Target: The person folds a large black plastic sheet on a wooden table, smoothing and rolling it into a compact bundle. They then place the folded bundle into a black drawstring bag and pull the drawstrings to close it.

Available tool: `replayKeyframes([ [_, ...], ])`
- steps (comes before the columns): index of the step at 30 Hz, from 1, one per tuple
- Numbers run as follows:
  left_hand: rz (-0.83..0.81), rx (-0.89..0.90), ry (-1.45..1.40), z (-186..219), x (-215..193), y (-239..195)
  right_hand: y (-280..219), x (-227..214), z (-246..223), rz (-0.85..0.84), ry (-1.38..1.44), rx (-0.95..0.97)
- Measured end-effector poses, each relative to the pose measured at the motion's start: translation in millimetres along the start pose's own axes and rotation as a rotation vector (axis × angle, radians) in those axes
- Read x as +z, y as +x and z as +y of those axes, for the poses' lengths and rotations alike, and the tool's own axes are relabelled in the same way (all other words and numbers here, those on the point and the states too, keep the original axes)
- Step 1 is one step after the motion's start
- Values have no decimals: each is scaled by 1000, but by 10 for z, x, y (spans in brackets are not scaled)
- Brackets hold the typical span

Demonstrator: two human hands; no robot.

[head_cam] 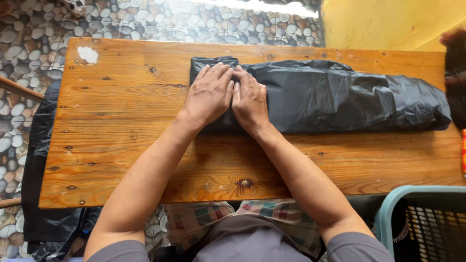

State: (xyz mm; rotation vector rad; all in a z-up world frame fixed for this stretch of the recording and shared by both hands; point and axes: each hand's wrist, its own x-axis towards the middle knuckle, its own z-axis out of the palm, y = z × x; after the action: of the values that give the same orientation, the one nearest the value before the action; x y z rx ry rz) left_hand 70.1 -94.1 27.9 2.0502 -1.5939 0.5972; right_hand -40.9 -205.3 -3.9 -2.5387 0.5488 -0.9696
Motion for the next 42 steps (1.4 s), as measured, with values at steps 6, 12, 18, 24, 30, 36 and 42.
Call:
replayKeyframes([
  [6, -171, -18, 52, 56, -52, -68, 264, -735, 219, -248, -15, -84],
  [12, -371, 19, 24, 263, -107, 126, 186, -848, 706, -427, -386, -167],
  [18, -549, -48, 10, 480, -155, 246, 137, -749, 823, -391, -303, -85],
  [24, -640, -45, 118, 507, -121, 223, 212, -1179, 1086, -495, -309, -88],
  [30, -606, -13, 131, 441, -35, 183, 291, -1834, 1782, -589, -451, 121],
  [36, -535, 22, 125, 402, -7, 158, 227, -2116, 2126, -358, 17, 399],
  [42, -577, 10, 140, 414, -13, 174, 122, -2276, 2864, 304, 1353, 694],
])
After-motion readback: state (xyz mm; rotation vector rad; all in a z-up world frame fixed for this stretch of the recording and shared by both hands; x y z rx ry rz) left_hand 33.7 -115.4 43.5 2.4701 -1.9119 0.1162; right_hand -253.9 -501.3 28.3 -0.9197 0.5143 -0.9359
